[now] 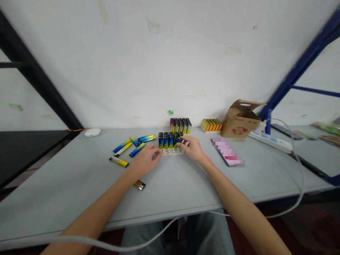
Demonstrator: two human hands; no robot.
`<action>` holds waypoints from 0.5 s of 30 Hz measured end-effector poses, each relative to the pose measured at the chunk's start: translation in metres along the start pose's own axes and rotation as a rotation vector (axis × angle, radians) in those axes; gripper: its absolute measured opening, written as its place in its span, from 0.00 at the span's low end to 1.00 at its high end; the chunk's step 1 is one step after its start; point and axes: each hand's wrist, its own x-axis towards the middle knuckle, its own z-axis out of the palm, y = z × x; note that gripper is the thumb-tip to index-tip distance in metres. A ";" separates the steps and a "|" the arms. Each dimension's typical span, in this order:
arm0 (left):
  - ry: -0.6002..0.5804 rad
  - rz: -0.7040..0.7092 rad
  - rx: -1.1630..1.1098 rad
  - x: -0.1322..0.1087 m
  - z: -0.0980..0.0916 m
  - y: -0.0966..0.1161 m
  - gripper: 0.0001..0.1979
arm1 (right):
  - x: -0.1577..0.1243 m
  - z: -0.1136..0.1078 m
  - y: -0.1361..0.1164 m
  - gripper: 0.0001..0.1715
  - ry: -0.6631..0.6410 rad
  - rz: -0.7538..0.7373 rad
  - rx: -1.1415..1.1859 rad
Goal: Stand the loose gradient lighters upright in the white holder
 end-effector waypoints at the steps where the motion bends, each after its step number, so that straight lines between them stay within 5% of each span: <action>1: -0.004 -0.003 0.000 0.000 0.000 0.000 0.14 | 0.000 0.000 0.002 0.12 -0.014 -0.009 -0.029; 15: -0.015 0.002 -0.004 0.000 -0.001 -0.001 0.12 | -0.001 0.003 0.003 0.14 -0.072 -0.079 -0.207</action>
